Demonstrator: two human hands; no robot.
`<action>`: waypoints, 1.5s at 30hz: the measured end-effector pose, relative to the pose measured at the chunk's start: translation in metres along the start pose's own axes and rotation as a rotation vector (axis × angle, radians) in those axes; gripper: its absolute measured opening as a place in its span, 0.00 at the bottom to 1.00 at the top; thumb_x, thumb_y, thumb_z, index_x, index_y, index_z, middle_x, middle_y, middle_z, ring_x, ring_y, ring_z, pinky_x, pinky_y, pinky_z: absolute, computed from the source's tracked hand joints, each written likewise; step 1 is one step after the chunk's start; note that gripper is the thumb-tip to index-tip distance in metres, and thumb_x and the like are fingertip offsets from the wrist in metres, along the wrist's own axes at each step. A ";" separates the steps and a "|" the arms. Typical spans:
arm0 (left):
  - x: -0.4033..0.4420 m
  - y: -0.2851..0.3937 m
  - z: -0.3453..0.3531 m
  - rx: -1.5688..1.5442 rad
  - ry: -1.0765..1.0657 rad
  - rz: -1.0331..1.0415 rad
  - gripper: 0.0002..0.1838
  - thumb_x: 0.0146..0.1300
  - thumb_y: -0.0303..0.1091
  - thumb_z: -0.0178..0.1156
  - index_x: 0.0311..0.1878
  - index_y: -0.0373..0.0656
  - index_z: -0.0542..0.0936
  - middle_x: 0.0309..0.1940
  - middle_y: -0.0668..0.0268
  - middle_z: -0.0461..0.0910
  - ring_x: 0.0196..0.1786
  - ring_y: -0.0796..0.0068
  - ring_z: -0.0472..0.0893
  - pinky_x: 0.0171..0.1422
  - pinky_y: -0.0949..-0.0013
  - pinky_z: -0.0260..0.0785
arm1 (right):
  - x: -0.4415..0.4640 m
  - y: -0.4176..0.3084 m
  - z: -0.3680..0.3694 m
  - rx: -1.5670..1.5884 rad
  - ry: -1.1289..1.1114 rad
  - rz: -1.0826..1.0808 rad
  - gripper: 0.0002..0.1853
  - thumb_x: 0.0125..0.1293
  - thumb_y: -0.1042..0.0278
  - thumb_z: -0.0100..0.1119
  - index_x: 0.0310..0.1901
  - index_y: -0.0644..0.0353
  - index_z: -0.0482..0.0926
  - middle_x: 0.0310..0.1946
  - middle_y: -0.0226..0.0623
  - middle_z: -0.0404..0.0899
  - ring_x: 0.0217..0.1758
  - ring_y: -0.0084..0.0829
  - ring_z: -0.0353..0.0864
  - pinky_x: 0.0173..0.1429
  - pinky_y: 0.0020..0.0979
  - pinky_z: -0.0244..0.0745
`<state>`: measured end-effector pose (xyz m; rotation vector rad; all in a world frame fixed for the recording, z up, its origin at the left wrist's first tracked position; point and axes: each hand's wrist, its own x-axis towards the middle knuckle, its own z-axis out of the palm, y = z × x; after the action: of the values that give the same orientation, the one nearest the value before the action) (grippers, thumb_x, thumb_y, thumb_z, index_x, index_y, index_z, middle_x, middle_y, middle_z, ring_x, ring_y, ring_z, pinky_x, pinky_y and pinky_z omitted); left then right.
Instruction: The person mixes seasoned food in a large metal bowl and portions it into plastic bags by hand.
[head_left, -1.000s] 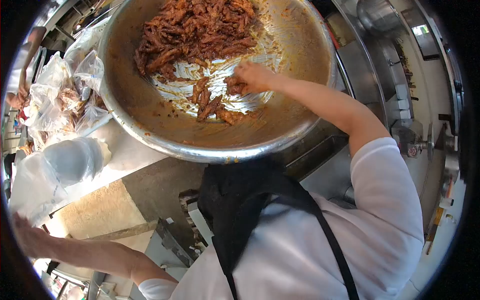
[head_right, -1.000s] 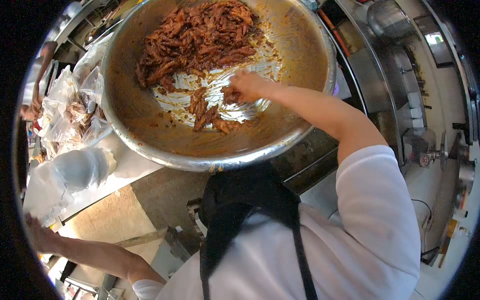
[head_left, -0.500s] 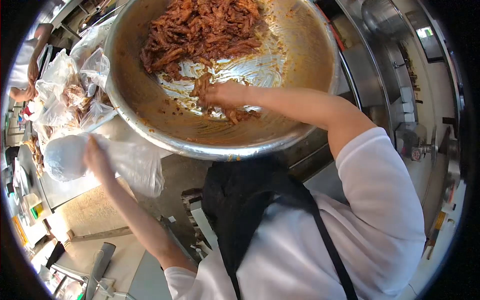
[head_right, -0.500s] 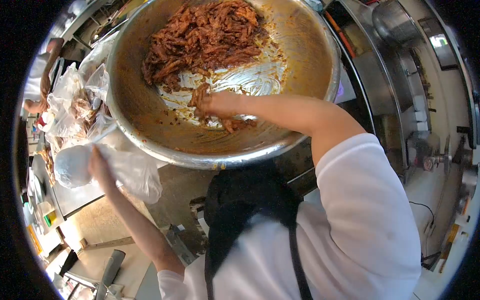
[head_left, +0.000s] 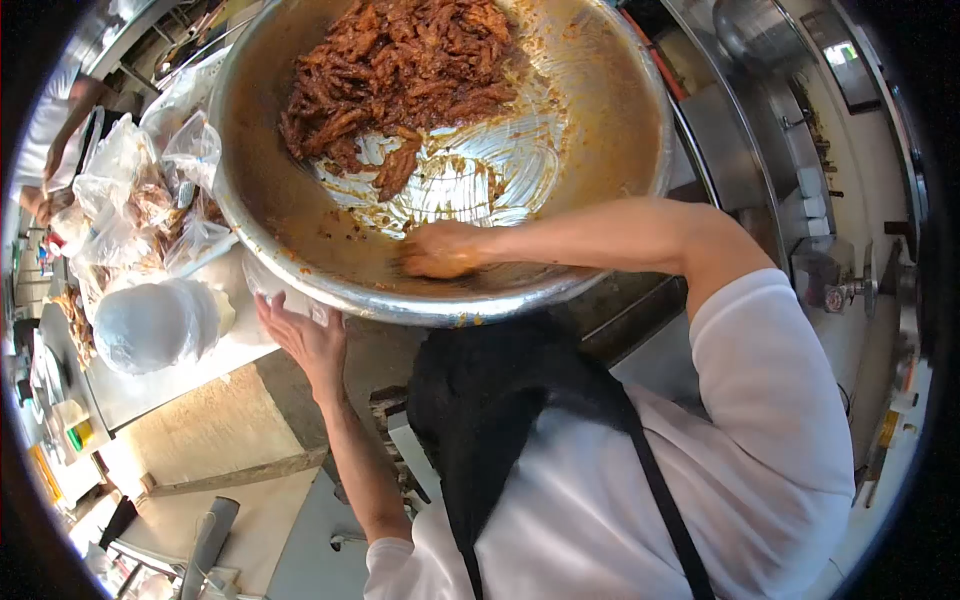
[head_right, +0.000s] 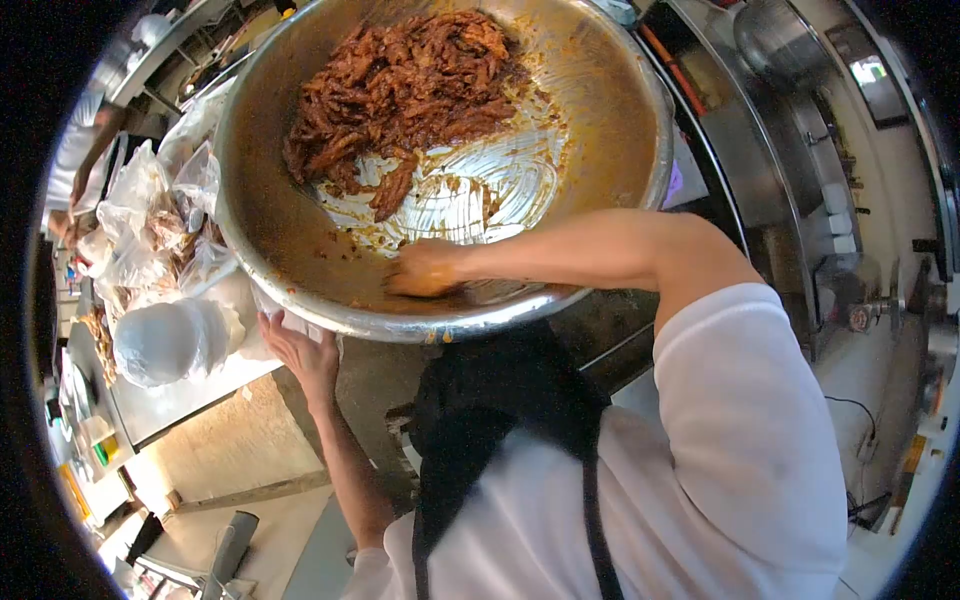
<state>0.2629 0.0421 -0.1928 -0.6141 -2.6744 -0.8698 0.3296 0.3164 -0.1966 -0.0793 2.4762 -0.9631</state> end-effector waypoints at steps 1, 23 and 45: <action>-0.004 -0.013 0.004 -0.063 0.029 -0.045 0.25 0.57 0.28 0.61 0.57 0.33 0.66 0.60 0.43 0.65 0.66 0.47 0.63 0.70 0.53 0.51 | 0.010 -0.009 -0.005 0.099 -0.013 -0.075 0.25 0.67 0.45 0.47 0.38 0.62 0.81 0.32 0.49 0.82 0.35 0.39 0.81 0.34 0.40 0.77; 0.026 -0.020 -0.093 -0.057 0.168 -0.469 0.21 0.73 0.35 0.45 0.57 0.25 0.72 0.31 0.45 0.80 0.35 0.59 0.78 0.44 0.60 0.69 | 0.020 -0.109 -0.088 0.951 -0.331 0.246 0.19 0.66 0.46 0.51 0.40 0.55 0.78 0.24 0.33 0.77 0.17 0.22 0.73 0.14 0.26 0.66; 0.235 -0.022 -0.155 0.016 0.482 0.010 0.15 0.70 0.38 0.49 0.43 0.40 0.81 0.30 0.56 0.83 0.35 0.57 0.83 0.43 0.59 0.70 | 0.074 -0.133 -0.151 0.917 0.555 -0.382 0.16 0.69 0.59 0.54 0.50 0.64 0.75 0.45 0.39 0.78 0.42 0.29 0.82 0.43 0.28 0.79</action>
<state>0.0643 0.0049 0.0044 -0.3564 -2.2388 -0.8636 0.1799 0.2943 -0.0442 0.0281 2.2199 -2.4634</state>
